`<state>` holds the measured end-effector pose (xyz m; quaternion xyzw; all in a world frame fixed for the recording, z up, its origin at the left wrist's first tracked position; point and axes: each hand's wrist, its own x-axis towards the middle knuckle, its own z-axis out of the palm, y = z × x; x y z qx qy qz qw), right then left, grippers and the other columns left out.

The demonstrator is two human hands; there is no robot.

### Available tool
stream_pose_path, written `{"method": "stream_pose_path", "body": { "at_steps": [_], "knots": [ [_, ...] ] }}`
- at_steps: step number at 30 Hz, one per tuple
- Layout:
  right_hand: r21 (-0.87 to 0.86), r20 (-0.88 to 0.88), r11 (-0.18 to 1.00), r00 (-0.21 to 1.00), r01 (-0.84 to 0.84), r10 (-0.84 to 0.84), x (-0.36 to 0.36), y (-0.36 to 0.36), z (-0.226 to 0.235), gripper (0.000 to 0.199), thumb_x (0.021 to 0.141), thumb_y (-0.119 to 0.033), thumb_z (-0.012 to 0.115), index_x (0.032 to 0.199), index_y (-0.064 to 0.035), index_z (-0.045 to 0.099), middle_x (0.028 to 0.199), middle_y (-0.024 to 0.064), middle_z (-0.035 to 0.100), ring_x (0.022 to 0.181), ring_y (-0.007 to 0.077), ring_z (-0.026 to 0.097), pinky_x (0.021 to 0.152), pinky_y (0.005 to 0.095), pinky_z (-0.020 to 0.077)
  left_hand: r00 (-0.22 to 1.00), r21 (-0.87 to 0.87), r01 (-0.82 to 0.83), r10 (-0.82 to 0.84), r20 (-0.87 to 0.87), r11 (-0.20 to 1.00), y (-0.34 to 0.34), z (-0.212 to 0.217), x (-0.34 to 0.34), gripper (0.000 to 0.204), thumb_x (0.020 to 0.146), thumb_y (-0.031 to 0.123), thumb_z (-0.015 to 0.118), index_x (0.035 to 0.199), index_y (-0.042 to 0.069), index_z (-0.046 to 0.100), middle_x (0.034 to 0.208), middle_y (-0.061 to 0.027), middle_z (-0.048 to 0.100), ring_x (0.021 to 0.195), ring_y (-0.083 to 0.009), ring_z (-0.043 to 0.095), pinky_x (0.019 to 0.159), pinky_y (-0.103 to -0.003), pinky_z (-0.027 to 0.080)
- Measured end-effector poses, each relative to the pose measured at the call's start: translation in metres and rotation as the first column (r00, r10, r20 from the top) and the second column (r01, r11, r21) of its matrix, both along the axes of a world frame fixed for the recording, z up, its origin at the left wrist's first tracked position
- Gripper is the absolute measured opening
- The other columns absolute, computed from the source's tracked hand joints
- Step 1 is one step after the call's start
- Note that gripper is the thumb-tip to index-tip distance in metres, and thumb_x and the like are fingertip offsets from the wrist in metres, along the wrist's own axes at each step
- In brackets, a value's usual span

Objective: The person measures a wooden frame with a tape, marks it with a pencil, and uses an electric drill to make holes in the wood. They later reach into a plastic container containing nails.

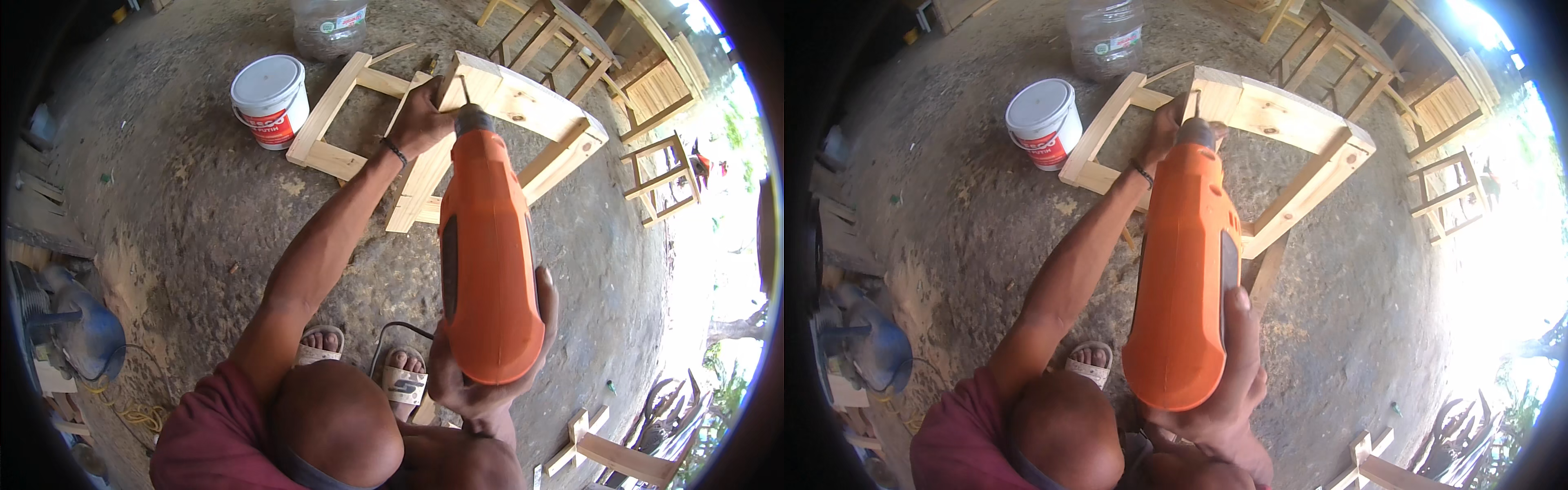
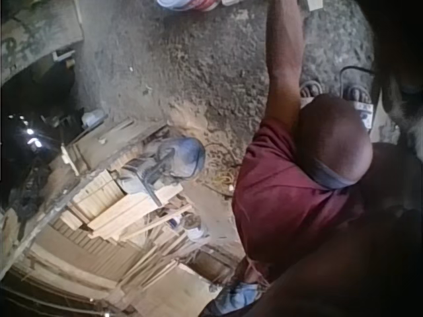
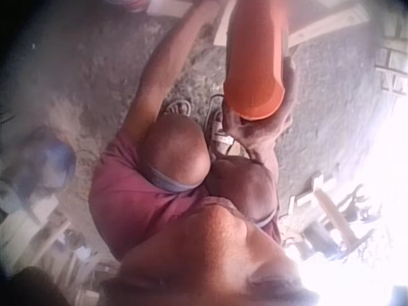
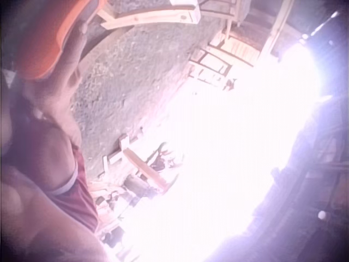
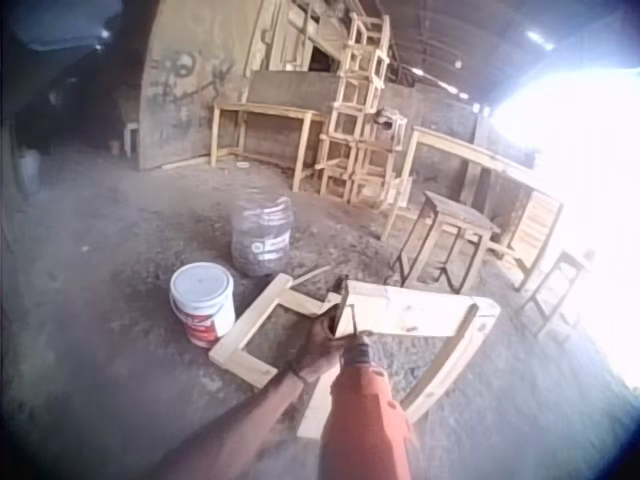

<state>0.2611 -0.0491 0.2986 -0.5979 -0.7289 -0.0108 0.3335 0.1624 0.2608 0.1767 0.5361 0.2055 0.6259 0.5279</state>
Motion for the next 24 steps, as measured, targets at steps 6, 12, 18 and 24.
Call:
{"method": "stream_pose_path", "body": {
  "at_steps": [6,12,18,24],
  "knots": [
    [0.071,-0.007,0.995,0.998,-0.064,0.064,0.026,-0.008,-0.029,0.073,0.082,-0.035,0.068,0.136,0.0106,0.051,0.144,0.0320,0.045,0.136,0.0432,0.046,0.114,0.0476,0.0345,0.999,-0.067,0.002,0.000,0.039,0.998,-0.002,-0.020,-0.002,0.044,0.082,0.007,0.080,0.122,0.002,0.063,0.105,-0.0067,0.070,0.091,-0.0141,0.068,0.081,-0.030,0.057],
    [0.143,-0.122,0.982,0.983,-0.121,0.139,0.038,0.003,-0.038,0.095,0.072,-0.017,0.082,0.144,0.0166,0.031,0.127,0.0286,0.060,0.096,0.0348,0.073,0.080,0.0394,0.0594,1.000,-0.108,-0.015,0.017,0.016,0.994,-0.008,-0.009,0.003,0.043,0.081,0.013,0.082,0.119,0.001,0.065,0.103,-0.0062,0.071,0.088,-0.0149,0.068,0.082,-0.032,0.056],
    [0.123,-0.201,0.989,0.973,-0.087,0.110,0.031,0.002,-0.051,0.087,0.077,-0.018,0.076,0.145,0.0150,0.033,0.142,0.0303,0.046,0.131,0.0372,0.052,0.112,0.0436,0.0381,0.997,-0.107,-0.061,0.067,0.048,0.992,-0.009,-0.007,0.004,0.035,0.083,0.012,0.081,0.113,0.000,0.068,0.099,-0.0066,0.072,0.086,-0.0140,0.069,0.077,-0.030,0.058],
    [0.080,-0.221,0.994,0.971,-0.073,0.089,0.027,0.003,-0.045,0.090,0.077,-0.017,0.077,0.146,0.0152,0.030,0.138,0.0299,0.050,0.129,0.0361,0.055,0.112,0.0430,0.0387,0.998,-0.140,-0.056,0.056,-0.008,0.989,-0.010,-0.004,0.001,0.047,0.080,0.014,0.086,0.117,-0.003,0.063,0.108,-0.0103,0.072,0.097,-0.0148,0.068,0.085,-0.031,0.058]
  ]
}}
